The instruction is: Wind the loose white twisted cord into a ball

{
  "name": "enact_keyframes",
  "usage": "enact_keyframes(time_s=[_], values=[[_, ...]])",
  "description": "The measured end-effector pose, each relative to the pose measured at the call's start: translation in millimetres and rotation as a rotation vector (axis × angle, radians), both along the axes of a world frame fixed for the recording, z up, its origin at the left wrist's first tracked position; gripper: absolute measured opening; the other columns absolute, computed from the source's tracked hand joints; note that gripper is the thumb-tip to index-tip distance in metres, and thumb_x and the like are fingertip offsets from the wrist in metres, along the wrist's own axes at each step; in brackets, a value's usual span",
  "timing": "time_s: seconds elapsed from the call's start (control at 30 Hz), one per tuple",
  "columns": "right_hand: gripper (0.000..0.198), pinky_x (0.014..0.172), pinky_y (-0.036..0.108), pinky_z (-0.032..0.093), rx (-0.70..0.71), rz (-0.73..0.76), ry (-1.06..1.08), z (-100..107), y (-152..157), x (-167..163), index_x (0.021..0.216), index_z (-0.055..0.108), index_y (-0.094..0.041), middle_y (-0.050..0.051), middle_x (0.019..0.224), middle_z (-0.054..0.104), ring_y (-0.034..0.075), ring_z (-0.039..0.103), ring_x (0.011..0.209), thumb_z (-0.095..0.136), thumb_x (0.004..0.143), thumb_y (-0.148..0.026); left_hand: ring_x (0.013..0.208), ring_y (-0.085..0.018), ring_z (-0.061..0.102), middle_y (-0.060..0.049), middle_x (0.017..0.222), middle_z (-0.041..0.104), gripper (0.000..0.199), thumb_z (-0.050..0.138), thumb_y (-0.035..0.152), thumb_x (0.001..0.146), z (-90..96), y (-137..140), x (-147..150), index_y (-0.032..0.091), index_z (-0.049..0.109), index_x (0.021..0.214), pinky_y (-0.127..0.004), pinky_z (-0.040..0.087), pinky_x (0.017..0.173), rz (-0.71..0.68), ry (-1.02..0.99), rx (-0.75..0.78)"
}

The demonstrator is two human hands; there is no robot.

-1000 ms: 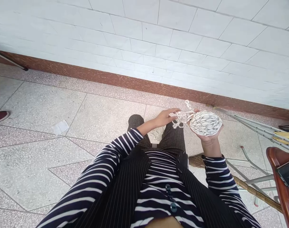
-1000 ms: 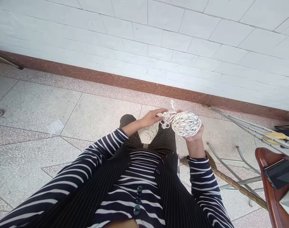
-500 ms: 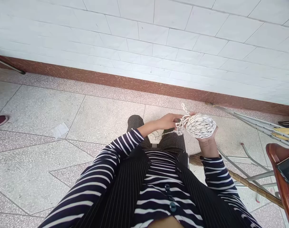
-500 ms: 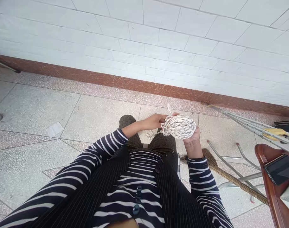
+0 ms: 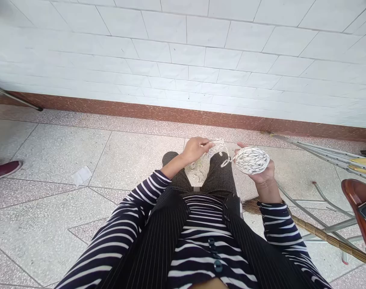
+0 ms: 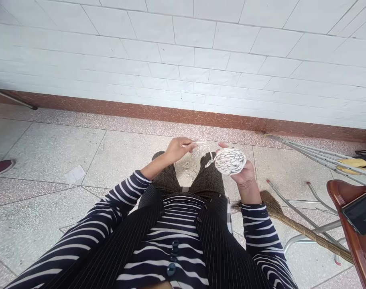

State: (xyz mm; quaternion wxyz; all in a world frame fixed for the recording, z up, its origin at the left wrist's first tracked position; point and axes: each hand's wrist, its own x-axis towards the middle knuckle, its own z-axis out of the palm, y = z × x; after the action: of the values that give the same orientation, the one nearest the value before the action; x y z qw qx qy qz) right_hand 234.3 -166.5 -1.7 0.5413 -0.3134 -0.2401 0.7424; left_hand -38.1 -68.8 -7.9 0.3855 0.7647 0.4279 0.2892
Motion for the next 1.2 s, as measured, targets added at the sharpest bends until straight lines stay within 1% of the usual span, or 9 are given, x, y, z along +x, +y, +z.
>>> enact_keyframes(time_s=[0.1, 0.2, 0.33, 0.57, 0.67, 0.8, 0.97, 1.07, 1.2], values=[[0.086, 0.094, 0.045, 0.062, -0.076, -0.072, -0.046, -5.7, -0.5, 14.1, 0.134, 0.061, -0.018, 0.011, 0.119, 0.076, 0.028, 0.07, 0.111, 0.083, 0.053, -0.034, 0.082, -0.018, 0.069, -0.001, 0.084, 0.078, 0.033, 0.059, 0.041, 0.099, 1.8, 8.9, -13.3, 0.021, 0.075, 0.078, -0.04, 0.045, 0.108, 0.077, 0.021, 0.092], [0.078, 0.07, 0.038, 0.064, -0.168, -0.258, -0.133, -6.1, -1.6, 34.5, 0.128, 0.063, -0.024, 0.007, 0.112, 0.077, 0.027, 0.073, 0.096, 0.078, 0.051, -0.022, 0.103, -0.022, 0.07, -0.003, 0.103, 0.079, 0.023, 0.062, 0.038, 0.098, 0.2, 19.3, -29.1, 0.023, 0.078, 0.091, -0.049, 0.032, 0.123, 0.149, 0.077, 0.234], [0.067, 0.061, 0.032, 0.063, -0.145, -0.494, -0.203, 5.2, -1.0, 48.9, 0.117, 0.065, -0.028, 0.003, 0.112, 0.076, 0.022, 0.072, 0.089, 0.072, 0.051, -0.019, 0.128, -0.027, 0.062, -0.008, 0.12, 0.076, 0.02, 0.062, 0.035, 0.098, -6.6, 33.0, -47.2, 0.023, 0.078, 0.098, -0.051, 0.032, 0.123, 0.271, 0.109, 0.4], [0.052, 0.047, 0.021, 0.053, 0.04, -0.613, -0.11, 39.1, 5.6, 53.1, 0.105, 0.069, -0.029, 0.001, 0.109, 0.07, 0.019, 0.067, 0.088, 0.069, 0.054, -0.024, 0.122, -0.026, 0.063, -0.008, 0.117, 0.075, 0.024, 0.058, 0.04, 0.101, 10.2, 50.9, -71.9, 0.022, 0.074, 0.097, -0.05, 0.034, 0.12, 0.393, 0.051, 0.491], [0.054, 0.042, 0.018, 0.046, 0.064, -0.604, -0.066, 42.0, 6.8, 56.6, 0.108, 0.069, -0.031, 0.0, 0.113, 0.069, 0.019, 0.065, 0.087, 0.069, 0.055, -0.027, 0.111, -0.023, 0.066, -0.008, 0.106, 0.075, 0.03, 0.057, 0.044, 0.101, 27.7, 53.8, -70.1, 0.021, 0.074, 0.091, -0.043, 0.047, 0.108, 0.389, -0.068, 0.413], [0.057, 0.044, 0.018, 0.045, 0.038, -0.583, -0.043, 25.2, 8.4, 50.5, 0.111, 0.068, -0.031, 0.002, 0.116, 0.069, 0.021, 0.066, 0.089, 0.071, 0.054, -0.03, 0.072, -0.015, 0.065, -0.002, 0.073, 0.068, 0.037, 0.059, 0.049, 0.1, 59.0, 46.2, -50.1, 0.02, 0.074, 0.082, -0.029, 0.054, 0.071, 0.358, -0.412, 0.195], [0.055, 0.043, 0.02, 0.047, -0.297, -0.591, -0.067, -15.4, 25.9, 37.6, 0.108, 0.066, -0.024, 0.005, 0.106, 0.072, 0.022, 0.069, 0.083, 0.069, 0.053, -0.027, 0.068, -0.012, 0.065, -0.003, 0.081, 0.072, 0.033, 0.065, 0.05, 0.096, 96.5, 7.4, -26.0, 0.021, 0.076, 0.087, -0.027, 0.056, 0.062, 0.134, -0.627, 0.049], [0.046, 0.041, 0.021, 0.047, -0.418, -0.652, -0.084, -36.2, 41.2, 46.6, 0.103, 0.064, -0.019, 0.007, 0.091, 0.071, 0.021, 0.068, 0.074, 0.066, 0.058, -0.026, 0.065, -0.012, 0.065, -0.004, 0.083, 0.073, 0.034, 0.067, 0.052, 0.095, 97.7, -3.3, -28.1, 0.02, 0.077, 0.089, -0.025, 0.055, 0.056, 0.1, -0.642, 0.003], [0.034, 0.042, 0.019, 0.05, -0.455, -0.826, -0.132, -53.8, 48.8, 70.8, 0.102, 0.062, -0.02, 0.002, 0.087, 0.07, 0.016, 0.067, 0.068, 0.063, 0.069, -0.026, 0.068, -0.012, 0.066, -0.005, 0.088, 0.075, 0.032, 0.067, 0.052, 0.095, 90.0, 3.8, -44.3, 0.021, 0.075, 0.094, -0.026, 0.057, 0.06, 0.213, -0.687, 0.013]])
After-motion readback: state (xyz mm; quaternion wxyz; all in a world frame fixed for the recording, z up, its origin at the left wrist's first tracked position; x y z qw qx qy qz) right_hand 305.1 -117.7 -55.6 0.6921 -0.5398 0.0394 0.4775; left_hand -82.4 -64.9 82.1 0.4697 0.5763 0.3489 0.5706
